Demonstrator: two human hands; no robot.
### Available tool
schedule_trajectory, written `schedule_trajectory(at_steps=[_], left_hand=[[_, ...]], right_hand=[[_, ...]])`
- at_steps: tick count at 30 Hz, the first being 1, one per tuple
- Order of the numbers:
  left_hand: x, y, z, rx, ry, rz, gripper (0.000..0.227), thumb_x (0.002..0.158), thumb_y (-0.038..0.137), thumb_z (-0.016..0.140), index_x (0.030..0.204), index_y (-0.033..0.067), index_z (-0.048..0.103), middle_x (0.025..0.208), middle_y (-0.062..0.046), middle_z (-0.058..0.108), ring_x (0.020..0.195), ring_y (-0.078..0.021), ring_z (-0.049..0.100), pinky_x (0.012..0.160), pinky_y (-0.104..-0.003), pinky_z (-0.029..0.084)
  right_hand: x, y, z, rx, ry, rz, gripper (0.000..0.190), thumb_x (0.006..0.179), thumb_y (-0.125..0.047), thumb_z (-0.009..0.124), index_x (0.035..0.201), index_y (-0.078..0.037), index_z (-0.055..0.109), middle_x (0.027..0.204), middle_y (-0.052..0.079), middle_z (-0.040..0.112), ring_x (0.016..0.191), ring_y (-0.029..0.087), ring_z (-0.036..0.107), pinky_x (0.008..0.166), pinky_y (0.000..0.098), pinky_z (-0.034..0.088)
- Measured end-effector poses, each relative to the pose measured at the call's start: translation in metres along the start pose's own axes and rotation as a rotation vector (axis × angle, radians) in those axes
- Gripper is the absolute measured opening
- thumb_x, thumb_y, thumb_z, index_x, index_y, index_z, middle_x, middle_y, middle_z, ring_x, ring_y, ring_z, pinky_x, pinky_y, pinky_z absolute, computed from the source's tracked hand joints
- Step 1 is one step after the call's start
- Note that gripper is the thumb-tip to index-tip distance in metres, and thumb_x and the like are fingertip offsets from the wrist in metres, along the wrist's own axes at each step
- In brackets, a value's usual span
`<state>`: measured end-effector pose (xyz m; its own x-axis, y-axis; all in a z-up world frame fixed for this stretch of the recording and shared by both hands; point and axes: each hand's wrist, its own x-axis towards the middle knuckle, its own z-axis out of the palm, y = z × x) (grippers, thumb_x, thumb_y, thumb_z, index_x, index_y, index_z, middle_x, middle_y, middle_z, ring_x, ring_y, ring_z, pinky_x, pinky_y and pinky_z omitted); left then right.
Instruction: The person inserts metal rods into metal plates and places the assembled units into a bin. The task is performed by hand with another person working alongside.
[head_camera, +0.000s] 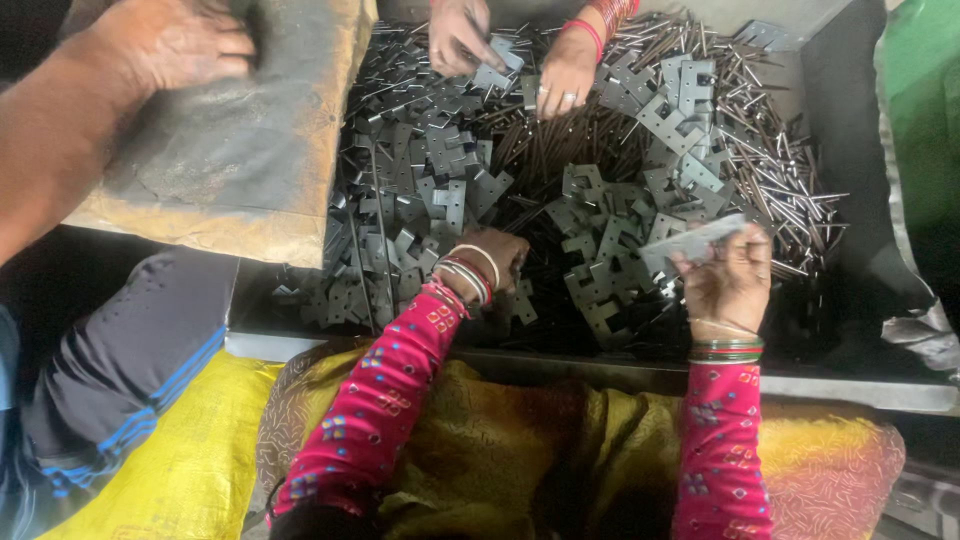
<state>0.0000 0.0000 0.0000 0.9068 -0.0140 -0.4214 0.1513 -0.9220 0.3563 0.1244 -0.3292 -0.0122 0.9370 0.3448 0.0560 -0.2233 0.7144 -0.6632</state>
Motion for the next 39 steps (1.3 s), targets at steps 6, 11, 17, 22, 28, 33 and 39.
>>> schedule_trajectory(at_steps=[6,11,17,22,28,33,39], left_hand=[[0.009,-0.036,-0.003,-0.661,0.791,0.225,0.037,0.079,0.010,0.083,0.111,0.0069,0.065,0.099,-0.012,0.076,0.092,-0.0263,0.076,0.082,-0.037,0.060],[0.013,-0.050,-0.003,-1.074,0.737,0.072,0.040,0.076,0.006,0.075,0.116,0.0053,0.069,0.099,-0.010,0.077,0.087,-0.0174,0.072,0.078,-0.031,0.059],[0.018,-0.056,0.014,-0.813,0.495,0.026,0.023,0.083,0.008,0.076,0.104,0.0051,0.083,0.089,-0.009,0.077,0.077,-0.0188,0.069,0.073,-0.034,0.055],[0.011,-0.051,0.005,-0.829,0.658,-0.055,0.022,0.084,0.006,0.077,0.105,0.0063,0.081,0.095,-0.008,0.078,0.082,-0.0211,0.076,0.069,-0.032,0.061],[-0.005,-0.039,-0.033,-1.786,0.723,0.063,0.053,0.081,-0.007,0.067,0.133,-0.0072,0.056,0.118,-0.022,0.071,0.095,-0.0286,0.078,0.074,-0.040,0.066],[-0.010,-0.002,-0.019,-1.909,0.443,0.152,0.053,0.083,-0.002,0.056,0.134,-0.0085,0.044,0.113,-0.030,0.069,0.092,-0.0349,0.077,0.074,-0.047,0.070],[-0.001,0.025,0.007,-1.686,0.353,0.217,0.047,0.092,0.001,0.061,0.135,-0.0056,0.044,0.109,-0.024,0.073,0.092,-0.0297,0.075,0.069,-0.044,0.066]], right_hand=[[0.011,0.015,0.049,0.009,0.019,0.221,0.030,0.101,-0.024,0.076,0.113,-0.001,0.062,0.126,0.019,0.074,0.101,0.023,0.071,0.089,0.0334,0.060],[0.021,0.100,0.073,-1.597,-0.229,0.371,0.052,0.095,-0.056,0.058,0.101,-0.006,0.070,0.085,0.014,0.075,0.072,0.025,0.074,0.065,0.0387,0.060],[-0.007,0.171,0.089,-2.497,-0.389,-0.449,0.016,0.076,-0.036,0.071,0.087,-0.025,0.076,0.094,0.002,0.073,0.094,0.027,0.074,0.074,0.0464,0.058],[0.001,0.114,0.040,-2.127,-0.342,-0.190,0.029,0.077,-0.031,0.082,0.098,-0.011,0.075,0.104,0.011,0.073,0.085,0.032,0.071,0.073,0.0454,0.057],[0.001,0.036,0.010,-0.504,0.207,0.170,0.020,0.098,-0.026,0.071,0.104,-0.007,0.070,0.096,0.010,0.070,0.084,0.023,0.070,0.080,0.0495,0.061],[0.011,0.059,0.015,0.031,0.481,0.410,0.021,0.090,-0.027,0.071,0.095,-0.010,0.062,0.084,0.009,0.067,0.074,0.024,0.067,0.079,0.0606,0.061],[0.006,0.081,0.002,-0.254,0.344,0.195,0.030,0.094,-0.027,0.081,0.100,-0.004,0.062,0.085,0.007,0.063,0.077,0.021,0.064,0.084,0.0572,0.059]])
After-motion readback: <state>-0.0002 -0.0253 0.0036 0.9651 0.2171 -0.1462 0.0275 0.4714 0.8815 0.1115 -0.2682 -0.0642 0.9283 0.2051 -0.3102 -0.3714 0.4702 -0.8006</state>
